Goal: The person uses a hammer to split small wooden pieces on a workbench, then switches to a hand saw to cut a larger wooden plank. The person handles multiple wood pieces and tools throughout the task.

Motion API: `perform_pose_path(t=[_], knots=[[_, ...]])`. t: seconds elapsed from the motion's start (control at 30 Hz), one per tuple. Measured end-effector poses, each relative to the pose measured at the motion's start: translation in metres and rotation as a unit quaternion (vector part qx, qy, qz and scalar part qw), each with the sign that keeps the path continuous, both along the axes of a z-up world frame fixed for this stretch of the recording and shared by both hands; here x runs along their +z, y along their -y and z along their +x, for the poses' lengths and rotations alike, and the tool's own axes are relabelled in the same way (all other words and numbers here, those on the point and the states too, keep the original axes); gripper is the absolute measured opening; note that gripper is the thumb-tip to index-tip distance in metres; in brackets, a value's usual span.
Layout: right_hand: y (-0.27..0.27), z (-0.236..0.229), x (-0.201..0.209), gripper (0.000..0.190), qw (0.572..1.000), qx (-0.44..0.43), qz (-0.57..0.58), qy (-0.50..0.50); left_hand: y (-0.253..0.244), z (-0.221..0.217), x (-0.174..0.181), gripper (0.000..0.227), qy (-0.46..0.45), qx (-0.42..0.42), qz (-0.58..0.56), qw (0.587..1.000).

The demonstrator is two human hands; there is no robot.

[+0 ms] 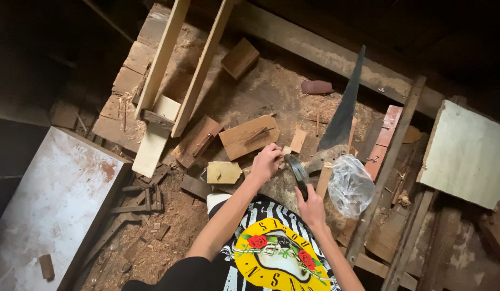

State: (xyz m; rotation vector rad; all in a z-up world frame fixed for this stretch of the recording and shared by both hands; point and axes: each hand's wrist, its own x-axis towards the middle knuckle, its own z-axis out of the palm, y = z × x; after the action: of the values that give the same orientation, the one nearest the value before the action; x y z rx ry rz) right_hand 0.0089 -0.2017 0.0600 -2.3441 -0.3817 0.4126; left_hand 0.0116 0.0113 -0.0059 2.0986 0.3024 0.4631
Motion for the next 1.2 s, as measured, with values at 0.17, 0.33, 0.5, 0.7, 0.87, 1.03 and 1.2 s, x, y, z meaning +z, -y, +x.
perform_pose_path(t=[0.17,0.33,0.5,0.7,0.87,1.03,1.2], knots=[[-0.002,0.002,-0.006,0.025,0.999,0.001,-0.034,0.0,-0.003,-0.001,0.0,0.013,-0.011,-0.006,-0.011,1.0],[0.001,0.008,-0.013,0.032,0.998,-0.002,0.0,0.069,-0.006,-0.003,0.003,0.013,0.003,-0.012,-0.019,1.0],[0.004,0.009,-0.014,0.029,0.999,0.003,-0.026,0.02,-0.005,0.0,0.006,0.012,-0.027,0.001,-0.006,1.0],[0.008,0.002,-0.017,0.029,0.999,0.009,-0.025,0.032,-0.006,-0.005,0.003,0.018,-0.003,-0.033,-0.003,0.999],[0.005,0.006,-0.019,0.03,0.998,-0.007,-0.019,0.058,-0.01,-0.003,0.006,0.009,0.003,-0.011,-0.026,1.0],[0.011,0.002,-0.019,0.031,0.996,0.005,-0.075,-0.037,-0.007,-0.006,0.008,0.018,-0.009,-0.04,-0.012,0.999],[0.011,0.004,-0.021,0.034,0.997,0.009,-0.015,0.077,-0.007,-0.005,0.01,0.01,-0.013,-0.025,-0.064,0.998]])
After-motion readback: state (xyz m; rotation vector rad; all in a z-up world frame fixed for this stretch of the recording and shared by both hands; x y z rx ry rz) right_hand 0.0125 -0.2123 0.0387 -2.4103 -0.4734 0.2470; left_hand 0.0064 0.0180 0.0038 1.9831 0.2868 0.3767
